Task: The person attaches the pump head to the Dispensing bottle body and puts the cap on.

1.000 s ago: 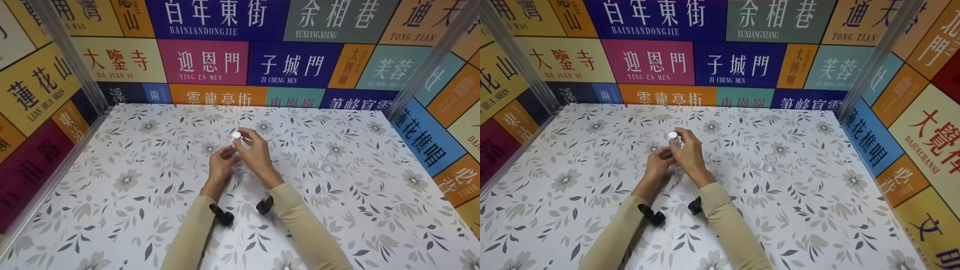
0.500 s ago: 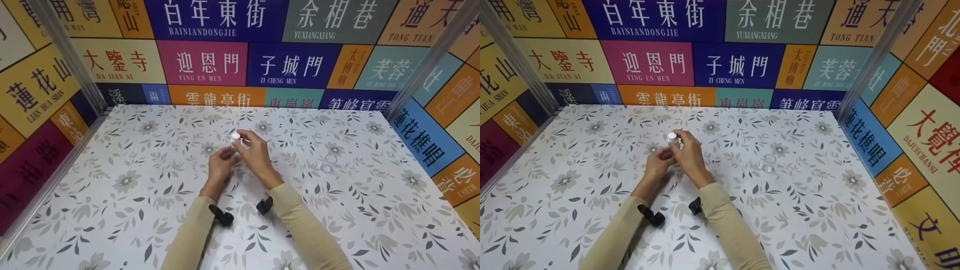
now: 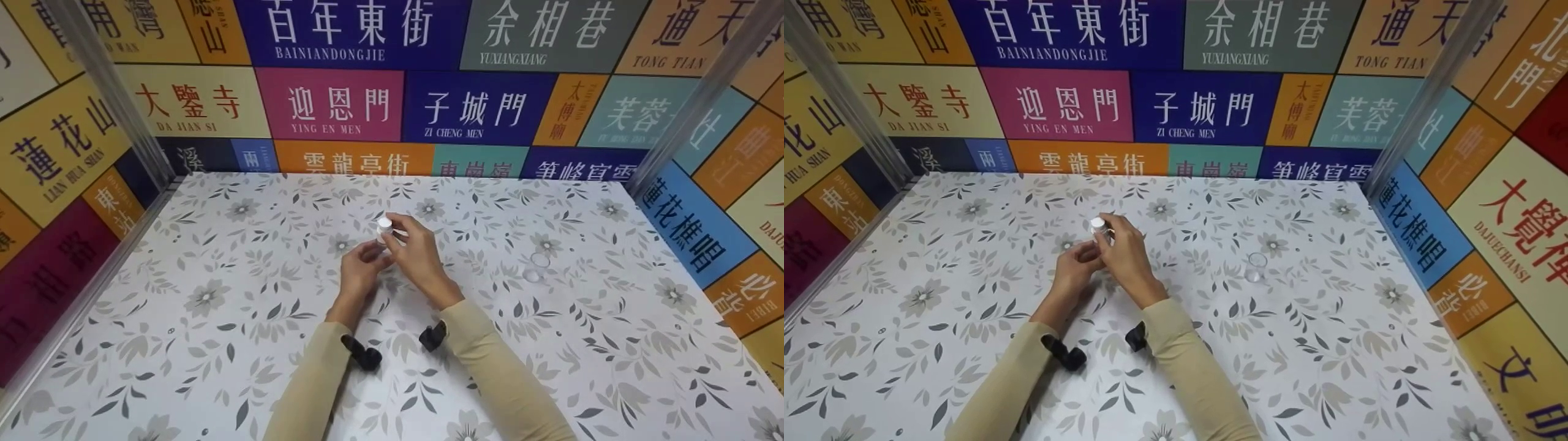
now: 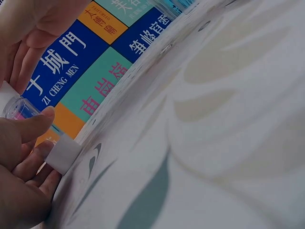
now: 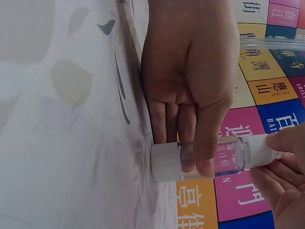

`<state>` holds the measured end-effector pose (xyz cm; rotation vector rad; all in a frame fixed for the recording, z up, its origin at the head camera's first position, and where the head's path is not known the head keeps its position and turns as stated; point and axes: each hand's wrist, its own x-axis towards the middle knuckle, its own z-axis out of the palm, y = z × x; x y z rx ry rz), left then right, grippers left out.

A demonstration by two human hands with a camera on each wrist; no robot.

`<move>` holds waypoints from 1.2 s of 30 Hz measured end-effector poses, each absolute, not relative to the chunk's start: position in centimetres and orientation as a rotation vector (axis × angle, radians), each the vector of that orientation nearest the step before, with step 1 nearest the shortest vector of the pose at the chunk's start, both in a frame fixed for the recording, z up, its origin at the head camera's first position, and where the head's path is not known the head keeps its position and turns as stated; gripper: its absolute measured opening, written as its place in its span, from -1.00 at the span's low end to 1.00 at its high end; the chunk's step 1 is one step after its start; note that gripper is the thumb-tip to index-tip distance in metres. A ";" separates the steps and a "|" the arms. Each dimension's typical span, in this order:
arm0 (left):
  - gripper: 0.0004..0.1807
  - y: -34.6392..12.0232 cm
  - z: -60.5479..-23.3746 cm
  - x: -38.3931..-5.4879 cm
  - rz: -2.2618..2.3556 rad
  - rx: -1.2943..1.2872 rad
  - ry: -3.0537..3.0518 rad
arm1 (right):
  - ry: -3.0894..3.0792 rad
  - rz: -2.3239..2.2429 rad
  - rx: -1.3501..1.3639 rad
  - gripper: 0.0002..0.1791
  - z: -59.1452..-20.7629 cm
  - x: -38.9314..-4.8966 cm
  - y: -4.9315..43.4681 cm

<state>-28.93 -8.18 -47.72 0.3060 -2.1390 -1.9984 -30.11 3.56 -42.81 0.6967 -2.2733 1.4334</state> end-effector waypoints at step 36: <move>-0.51 -8.2 -47.8 -29.0 -1.997 0.311 -2.155 | -2.263 1.452 0.702 -0.59 -42.8 -30.0 3.5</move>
